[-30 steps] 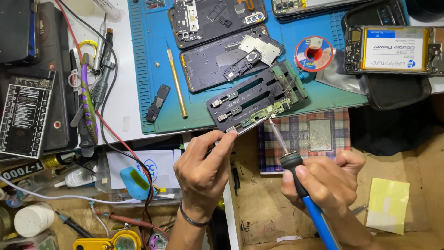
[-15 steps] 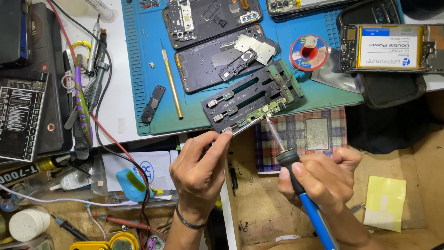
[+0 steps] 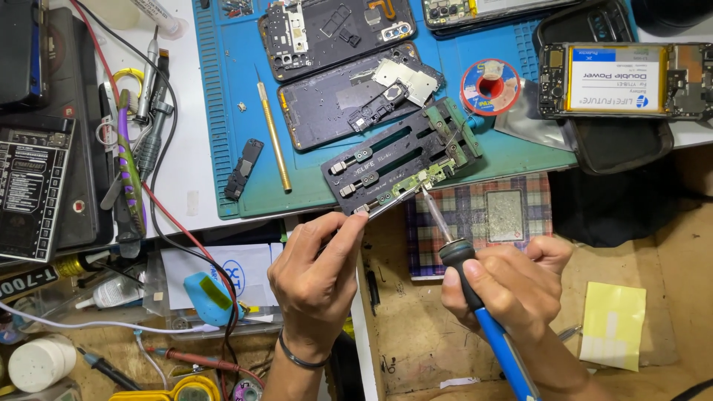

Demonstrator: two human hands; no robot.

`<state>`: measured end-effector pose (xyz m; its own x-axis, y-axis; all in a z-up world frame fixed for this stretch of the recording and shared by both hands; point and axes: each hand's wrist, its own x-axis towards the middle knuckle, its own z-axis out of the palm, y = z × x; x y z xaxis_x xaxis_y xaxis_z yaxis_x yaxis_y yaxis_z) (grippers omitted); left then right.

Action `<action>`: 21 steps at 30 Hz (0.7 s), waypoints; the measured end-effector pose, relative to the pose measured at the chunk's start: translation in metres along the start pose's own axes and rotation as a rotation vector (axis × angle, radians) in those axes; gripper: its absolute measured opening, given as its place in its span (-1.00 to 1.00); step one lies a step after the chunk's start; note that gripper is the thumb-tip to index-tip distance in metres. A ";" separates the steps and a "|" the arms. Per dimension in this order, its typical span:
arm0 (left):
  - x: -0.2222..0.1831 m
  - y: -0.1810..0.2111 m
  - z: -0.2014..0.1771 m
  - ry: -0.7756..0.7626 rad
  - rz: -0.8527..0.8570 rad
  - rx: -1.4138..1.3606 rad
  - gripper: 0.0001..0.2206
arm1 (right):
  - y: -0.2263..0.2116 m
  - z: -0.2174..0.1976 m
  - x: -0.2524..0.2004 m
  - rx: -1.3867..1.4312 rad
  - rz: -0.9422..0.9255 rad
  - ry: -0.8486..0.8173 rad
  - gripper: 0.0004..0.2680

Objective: Soldering small electronic components onto a mobile phone circuit board using a soldering iron and tweezers at a repair bench.

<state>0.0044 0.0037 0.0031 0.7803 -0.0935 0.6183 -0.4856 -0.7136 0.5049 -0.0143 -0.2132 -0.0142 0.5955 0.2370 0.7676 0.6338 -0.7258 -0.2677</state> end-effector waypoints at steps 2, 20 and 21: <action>0.000 0.000 0.000 -0.005 -0.002 -0.001 -0.85 | 0.000 0.000 0.001 0.000 -0.003 0.006 -0.82; 0.001 0.000 -0.001 0.000 0.003 0.009 -0.86 | 0.000 0.001 0.000 -0.011 -0.008 0.014 -0.82; 0.001 0.000 -0.001 0.001 0.002 0.008 -0.86 | 0.000 0.001 0.000 -0.011 -0.006 0.009 -0.82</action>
<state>0.0045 0.0043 0.0042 0.7791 -0.0937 0.6199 -0.4837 -0.7189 0.4992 -0.0141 -0.2126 -0.0144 0.5872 0.2360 0.7743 0.6321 -0.7312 -0.2565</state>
